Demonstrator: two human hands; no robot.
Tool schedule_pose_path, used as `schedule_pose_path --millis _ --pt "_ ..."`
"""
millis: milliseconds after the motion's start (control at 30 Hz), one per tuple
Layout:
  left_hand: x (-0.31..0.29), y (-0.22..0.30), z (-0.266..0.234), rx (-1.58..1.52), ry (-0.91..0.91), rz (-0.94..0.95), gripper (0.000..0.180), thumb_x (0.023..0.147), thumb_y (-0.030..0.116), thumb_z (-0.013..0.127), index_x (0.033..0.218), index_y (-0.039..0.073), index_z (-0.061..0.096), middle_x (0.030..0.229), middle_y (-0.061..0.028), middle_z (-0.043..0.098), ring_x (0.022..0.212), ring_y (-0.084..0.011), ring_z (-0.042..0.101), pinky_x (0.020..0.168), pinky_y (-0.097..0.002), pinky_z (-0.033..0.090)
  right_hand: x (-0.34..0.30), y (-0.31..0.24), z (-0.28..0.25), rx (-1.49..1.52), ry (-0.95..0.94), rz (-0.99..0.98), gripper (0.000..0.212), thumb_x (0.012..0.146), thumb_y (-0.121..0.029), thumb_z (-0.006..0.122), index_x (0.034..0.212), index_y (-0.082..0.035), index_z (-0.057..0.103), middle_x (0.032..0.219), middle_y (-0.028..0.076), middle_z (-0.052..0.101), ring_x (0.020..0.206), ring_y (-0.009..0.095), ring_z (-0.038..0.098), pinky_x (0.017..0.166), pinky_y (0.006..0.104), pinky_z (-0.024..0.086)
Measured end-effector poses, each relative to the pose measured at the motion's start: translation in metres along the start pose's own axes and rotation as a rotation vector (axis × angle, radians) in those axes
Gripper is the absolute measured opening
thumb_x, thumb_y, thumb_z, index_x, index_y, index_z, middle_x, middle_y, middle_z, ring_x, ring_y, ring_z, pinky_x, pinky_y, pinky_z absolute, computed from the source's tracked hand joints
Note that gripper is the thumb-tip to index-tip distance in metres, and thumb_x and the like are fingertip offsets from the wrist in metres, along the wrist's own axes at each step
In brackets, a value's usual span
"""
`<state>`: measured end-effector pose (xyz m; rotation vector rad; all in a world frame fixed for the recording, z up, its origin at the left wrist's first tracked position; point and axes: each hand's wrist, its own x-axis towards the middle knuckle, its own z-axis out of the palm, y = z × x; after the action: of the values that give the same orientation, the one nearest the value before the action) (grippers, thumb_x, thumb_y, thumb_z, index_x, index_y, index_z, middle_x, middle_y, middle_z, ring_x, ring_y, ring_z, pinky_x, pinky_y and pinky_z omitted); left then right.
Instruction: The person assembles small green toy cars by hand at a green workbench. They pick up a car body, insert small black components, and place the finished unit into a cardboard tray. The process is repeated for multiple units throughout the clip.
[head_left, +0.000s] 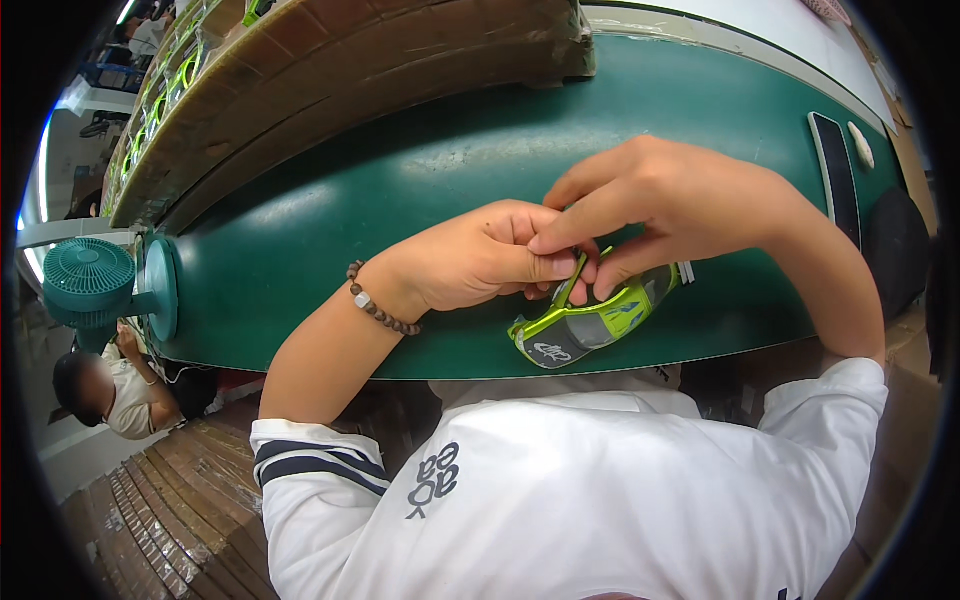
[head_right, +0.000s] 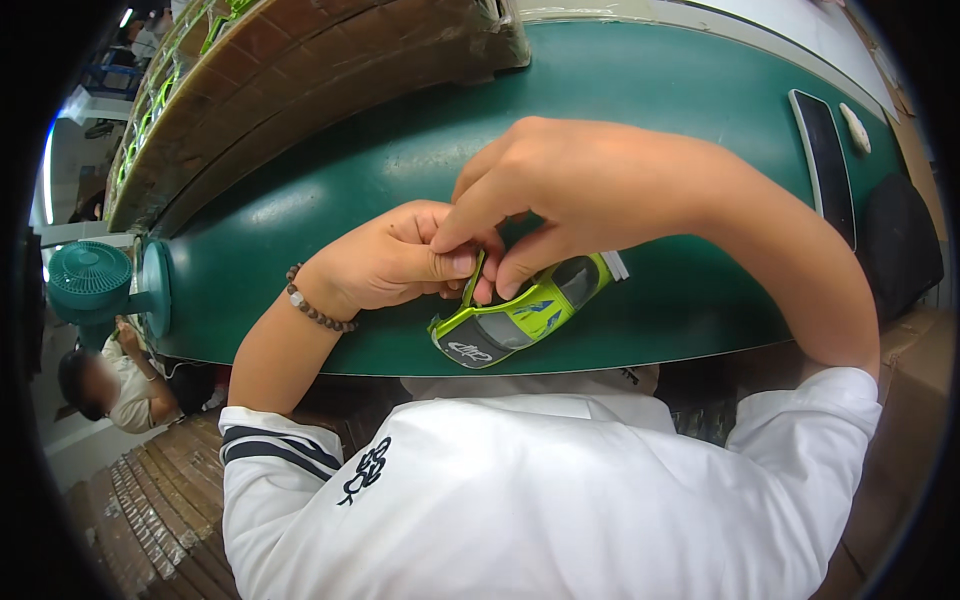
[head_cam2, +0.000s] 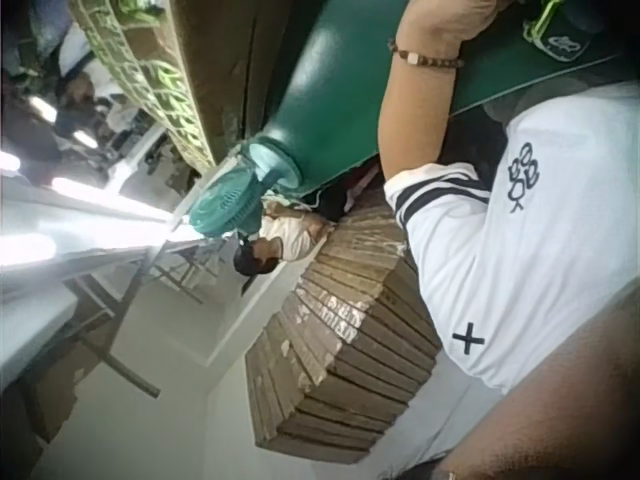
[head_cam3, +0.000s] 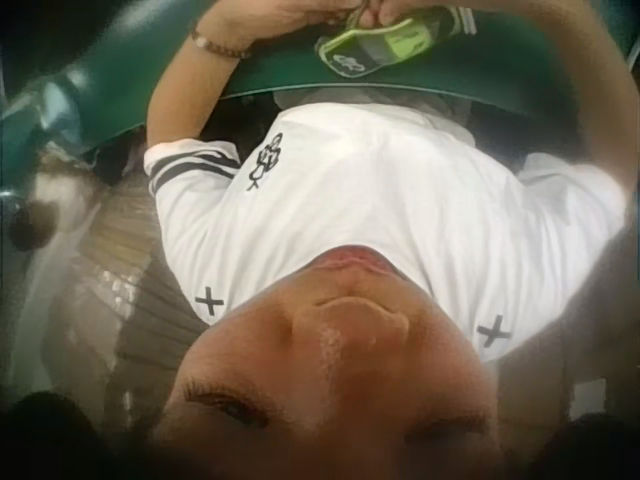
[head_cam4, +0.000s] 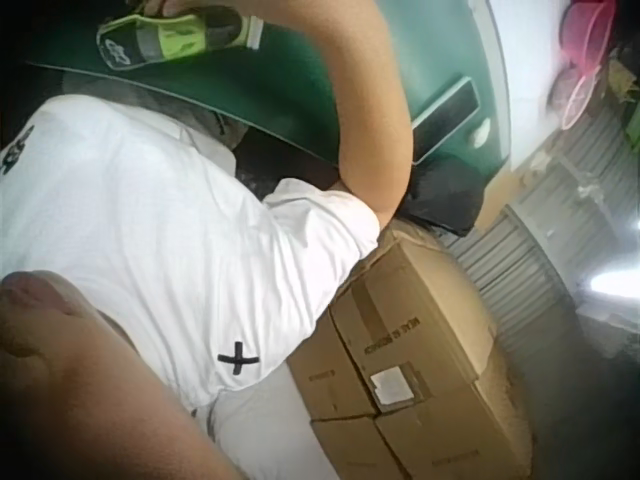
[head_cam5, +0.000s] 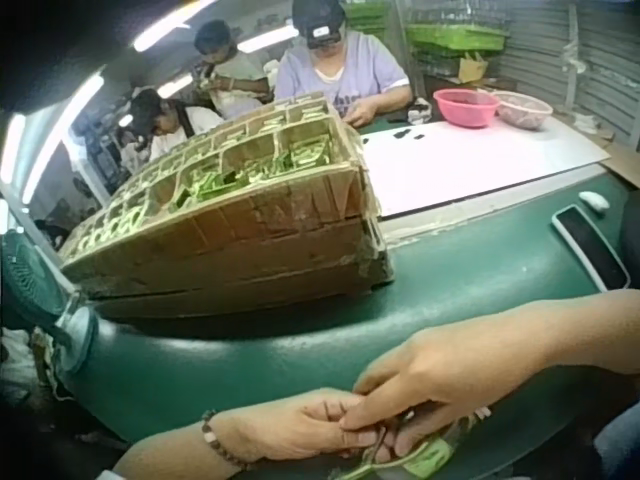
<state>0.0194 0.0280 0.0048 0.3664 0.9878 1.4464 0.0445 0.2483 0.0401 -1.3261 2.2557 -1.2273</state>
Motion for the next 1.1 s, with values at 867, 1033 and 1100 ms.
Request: schedule_pose_path --millis 867,1033,1100 --pt "-0.003 0.007 0.002 -0.219 0.047 0.095 0.043 0.082 0.015 0.055 0.120 -0.004 0.046 0.091 -0.0069 0.058 0.086 -0.0138 0.055 0.081 -0.0259 0.042 -0.027 0.006 0.008 0.682 0.275 0.581 0.070 0.073 -0.018 0.077 0.133 0.000 0.045 0.096 0.011 0.064 0.086 0.014 0.060 0.070 0.0257 0.050" --pt "-0.004 0.008 -0.002 -0.181 0.029 0.140 0.049 0.078 0.006 0.060 0.123 -0.004 0.045 0.098 -0.0096 0.058 0.090 -0.0142 0.054 0.081 -0.0236 0.043 -0.032 -0.001 0.020 0.779 0.401 0.622 0.067 0.073 -0.026 0.079 0.125 0.003 0.048 0.082 0.010 0.062 0.070 0.014 0.059 0.053 0.0228 0.046" --pt "-0.006 0.009 -0.001 -0.011 0.081 0.166 0.046 0.078 0.002 0.064 0.121 -0.002 0.048 0.101 -0.0089 0.058 0.092 -0.0139 0.054 0.082 -0.0232 0.043 -0.030 -0.006 0.015 0.777 0.432 0.655 0.064 0.073 -0.023 0.079 0.123 0.003 0.050 0.077 0.009 0.060 0.065 0.013 0.057 0.052 0.0222 0.045"
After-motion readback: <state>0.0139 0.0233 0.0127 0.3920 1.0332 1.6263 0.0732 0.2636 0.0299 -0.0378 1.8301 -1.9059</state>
